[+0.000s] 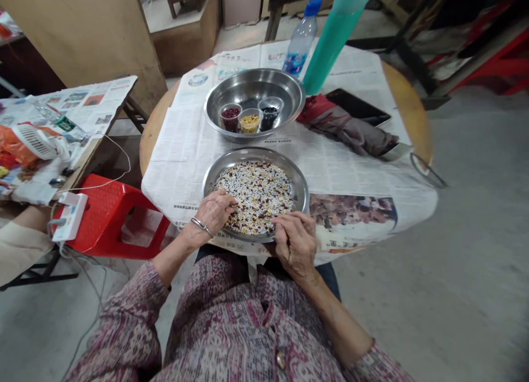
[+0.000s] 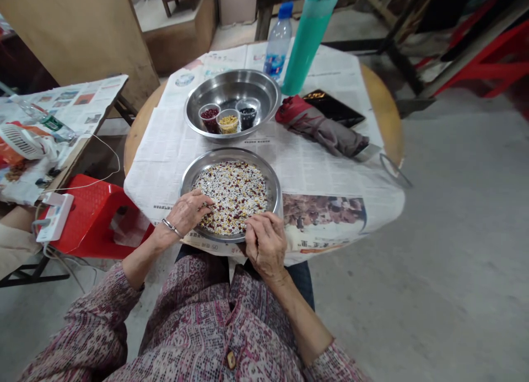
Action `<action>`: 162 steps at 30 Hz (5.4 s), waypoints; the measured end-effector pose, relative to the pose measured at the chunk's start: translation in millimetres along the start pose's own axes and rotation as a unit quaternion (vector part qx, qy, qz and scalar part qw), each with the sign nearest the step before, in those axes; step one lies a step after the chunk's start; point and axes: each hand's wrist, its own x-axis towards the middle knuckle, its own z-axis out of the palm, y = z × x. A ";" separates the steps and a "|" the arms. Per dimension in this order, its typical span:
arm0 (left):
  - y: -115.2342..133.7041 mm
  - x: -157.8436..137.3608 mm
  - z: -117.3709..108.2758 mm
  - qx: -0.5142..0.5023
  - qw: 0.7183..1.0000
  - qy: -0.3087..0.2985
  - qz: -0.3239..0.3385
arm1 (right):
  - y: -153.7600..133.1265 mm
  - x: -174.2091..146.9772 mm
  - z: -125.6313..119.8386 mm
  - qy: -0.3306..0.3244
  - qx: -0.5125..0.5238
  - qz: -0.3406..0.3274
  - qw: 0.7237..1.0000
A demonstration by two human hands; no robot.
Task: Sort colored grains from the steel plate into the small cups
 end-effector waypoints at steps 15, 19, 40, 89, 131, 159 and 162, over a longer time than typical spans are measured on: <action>3.6 -5.3 -2.4 0.052 0.999 -0.004 0.003 | -0.8 1.9 -0.7 0.004 0.000 -0.008 1.000; 2.9 -4.7 -1.5 0.045 0.999 -0.005 -0.005 | -1.1 1.8 -0.5 0.007 0.002 -0.011 1.000; 5.8 4.4 -30.2 -0.466 0.875 0.040 -0.123 | -0.3 0.7 0.9 0.007 0.010 0.001 1.000; -0.6 -3.4 -24.7 -0.219 0.974 0.046 -0.021 | -1.4 2.0 0.1 0.006 -0.003 -0.009 1.000; 15.9 2.8 -9.8 -0.699 0.688 -0.056 -0.185 | -2.0 2.6 0.0 0.008 -0.001 -0.013 1.000; 17.4 6.3 -3.7 -0.741 0.640 -0.071 -0.193 | -1.7 2.8 0.0 0.002 0.011 -0.005 1.000; 17.0 6.1 -4.0 -0.748 0.633 -0.077 -0.186 | -2.1 3.4 0.2 0.004 0.008 -0.010 1.000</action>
